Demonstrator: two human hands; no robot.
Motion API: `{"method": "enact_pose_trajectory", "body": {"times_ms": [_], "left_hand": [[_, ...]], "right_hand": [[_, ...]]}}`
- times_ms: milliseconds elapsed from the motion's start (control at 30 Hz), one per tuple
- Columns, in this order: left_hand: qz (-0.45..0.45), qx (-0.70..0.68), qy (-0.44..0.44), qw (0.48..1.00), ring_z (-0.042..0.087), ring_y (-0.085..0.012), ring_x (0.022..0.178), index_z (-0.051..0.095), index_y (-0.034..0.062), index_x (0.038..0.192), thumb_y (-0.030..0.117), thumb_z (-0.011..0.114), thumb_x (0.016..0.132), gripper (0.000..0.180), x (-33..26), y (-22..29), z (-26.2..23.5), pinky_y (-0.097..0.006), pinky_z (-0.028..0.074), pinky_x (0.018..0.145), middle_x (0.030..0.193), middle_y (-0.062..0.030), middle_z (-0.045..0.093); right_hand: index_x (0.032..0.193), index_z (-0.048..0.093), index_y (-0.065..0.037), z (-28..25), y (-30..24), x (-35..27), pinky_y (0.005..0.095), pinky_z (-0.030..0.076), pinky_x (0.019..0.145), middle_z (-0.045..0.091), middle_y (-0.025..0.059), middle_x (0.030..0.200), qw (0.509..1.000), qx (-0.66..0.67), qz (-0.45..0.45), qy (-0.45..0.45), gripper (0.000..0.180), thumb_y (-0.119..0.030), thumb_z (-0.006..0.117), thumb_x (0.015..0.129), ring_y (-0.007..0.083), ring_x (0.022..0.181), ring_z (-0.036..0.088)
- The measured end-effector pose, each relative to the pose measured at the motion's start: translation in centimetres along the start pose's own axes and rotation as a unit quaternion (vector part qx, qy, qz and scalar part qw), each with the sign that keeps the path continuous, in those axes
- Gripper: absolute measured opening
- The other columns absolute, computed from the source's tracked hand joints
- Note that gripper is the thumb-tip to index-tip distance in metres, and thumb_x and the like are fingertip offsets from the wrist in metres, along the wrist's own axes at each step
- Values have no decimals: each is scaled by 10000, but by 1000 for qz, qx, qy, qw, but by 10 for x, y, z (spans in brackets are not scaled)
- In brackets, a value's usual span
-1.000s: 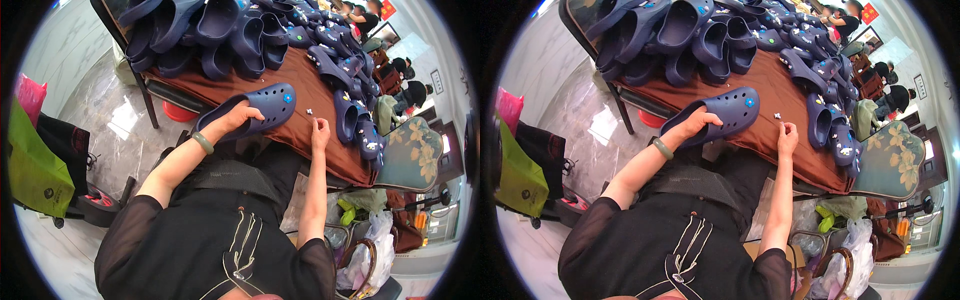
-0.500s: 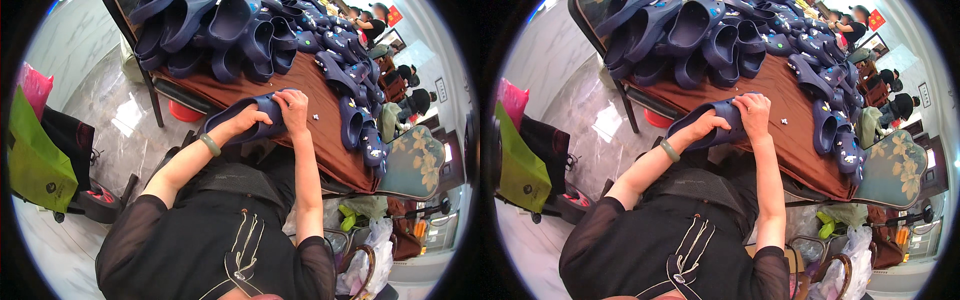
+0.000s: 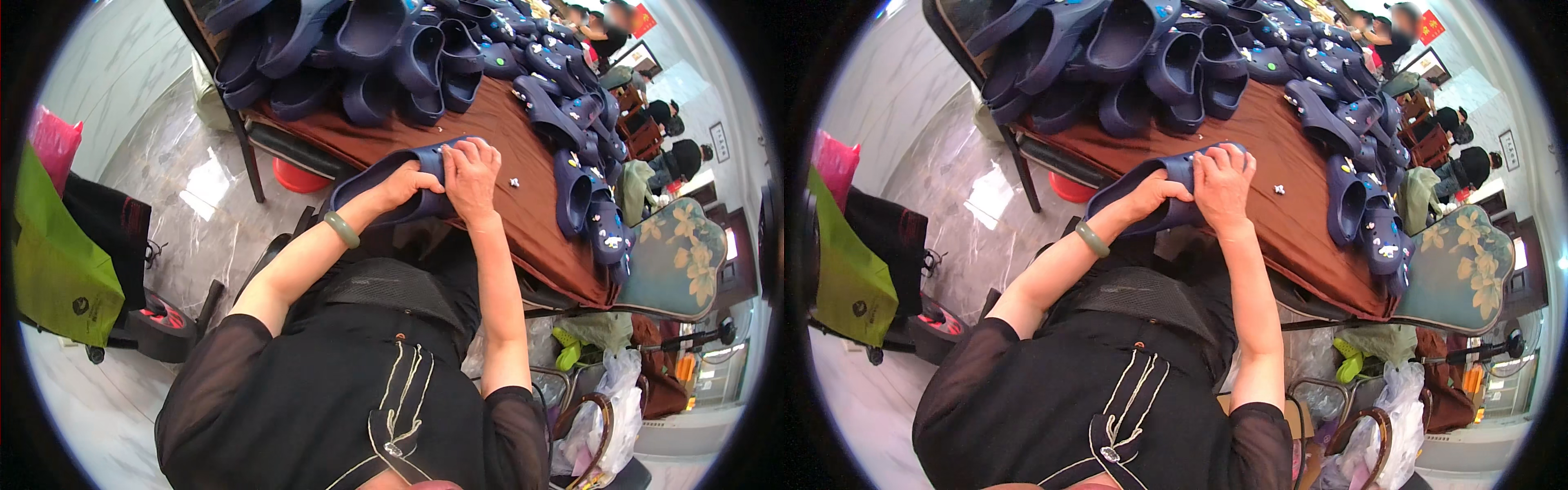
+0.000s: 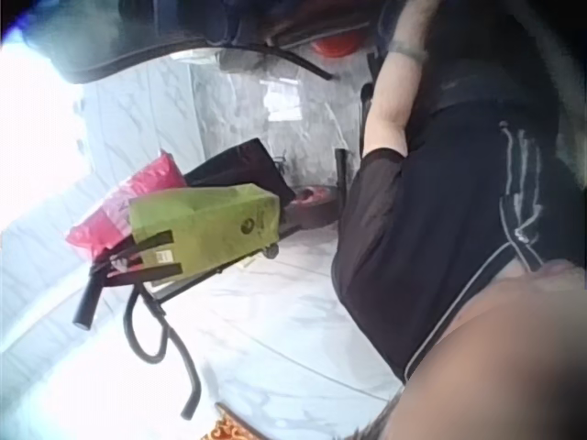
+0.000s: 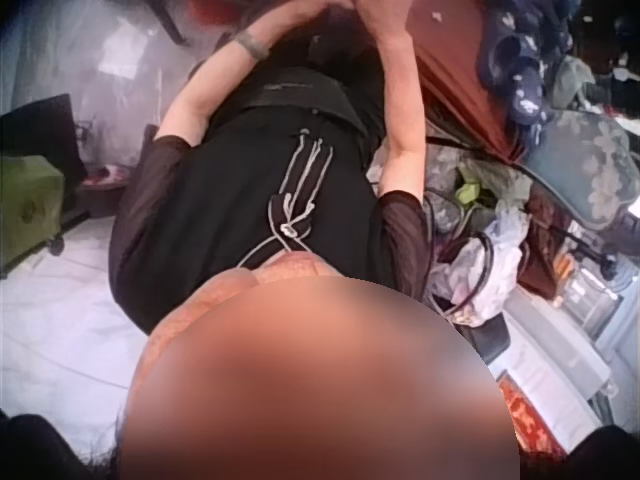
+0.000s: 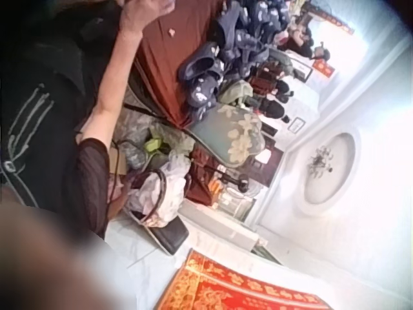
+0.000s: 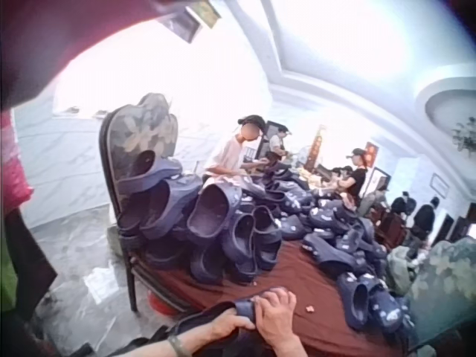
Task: Manually attaching decorative charms and logos to the upper part of blue clog shoes.
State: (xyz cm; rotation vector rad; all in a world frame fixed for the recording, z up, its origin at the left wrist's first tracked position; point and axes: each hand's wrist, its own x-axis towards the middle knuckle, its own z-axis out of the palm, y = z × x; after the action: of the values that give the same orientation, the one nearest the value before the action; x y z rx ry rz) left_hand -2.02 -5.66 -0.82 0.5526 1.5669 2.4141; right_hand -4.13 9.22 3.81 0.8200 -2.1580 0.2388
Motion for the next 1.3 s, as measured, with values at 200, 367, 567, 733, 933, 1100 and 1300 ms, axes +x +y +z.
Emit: {"method": "enact_pose_trajectory", "body": {"times_ms": [200, 367, 567, 733, 933, 1100, 1300], "left_hand": [[-26, -41, 15, 999, 609, -177, 836, 553, -42, 1051, 91, 615, 713, 368, -3, 2, 0, -290, 483, 774, 950, -94, 617], [-28, -33, 39, 998, 614, -197, 837, 520, -53, 1102, 90, 614, 718, 421, -5, 10, 7, -302, 491, 781, 965, -129, 610], [-19, -43, 31, 998, 619, -193, 835, 542, -56, 1075, 97, 609, 727, 386, -2, 3, 4, -300, 497, 778, 952, -123, 622], [38, -53, 77, 995, 631, -185, 784, 570, -44, 1036, 101, 597, 737, 333, 13, 4, 11, -278, 504, 740, 910, -110, 637], [88, 13, 107, 990, 614, -141, 744, 627, -14, 884, 120, 599, 760, 184, 28, -10, 6, -250, 486, 693, 804, -60, 641], [85, 41, 105, 990, 596, -118, 725, 629, 1, 843, 113, 597, 768, 138, 34, -16, -1, -249, 474, 693, 794, -35, 634], [88, 37, 106, 990, 586, -108, 737, 626, 10, 820, 103, 598, 766, 110, 31, -20, -2, -248, 469, 694, 796, -22, 624]], "right_hand": [[921, 650, -145, 11, 61, -13, 488, 338, 911, 571, 46, 964, 995, 11, 87, 39, 128, -219, 580, 845, 262, 1005, 511], [1075, 629, -166, 11, 128, -87, 470, 409, 838, 501, 120, 1111, 906, -163, 367, -137, 255, -287, 573, 858, 348, 966, 503], [1046, 628, -52, -2, 128, -124, 368, 448, 810, 570, 154, 906, 963, 0, 268, -33, 221, -132, 606, 841, 306, 889, 551], [935, 660, -6, -6, 104, -125, 307, 470, 774, 624, 105, 934, 911, 155, 373, 80, 133, -91, 628, 838, 200, 847, 600], [912, 675, -43, -2, 27, -58, 278, 480, 729, 622, 81, 875, 927, 240, 236, 164, 128, -29, 678, 785, 180, 792, 600], [928, 671, -49, 22, 5, -61, 303, 495, 692, 616, 86, 866, 936, 239, 176, 189, 225, 16, 718, 718, 218, 781, 605], [944, 671, -41, 11, 2, -72, 310, 490, 683, 614, 84, 856, 961, 199, 107, 162, 241, 54, 695, 724, 216, 775, 587]]}}
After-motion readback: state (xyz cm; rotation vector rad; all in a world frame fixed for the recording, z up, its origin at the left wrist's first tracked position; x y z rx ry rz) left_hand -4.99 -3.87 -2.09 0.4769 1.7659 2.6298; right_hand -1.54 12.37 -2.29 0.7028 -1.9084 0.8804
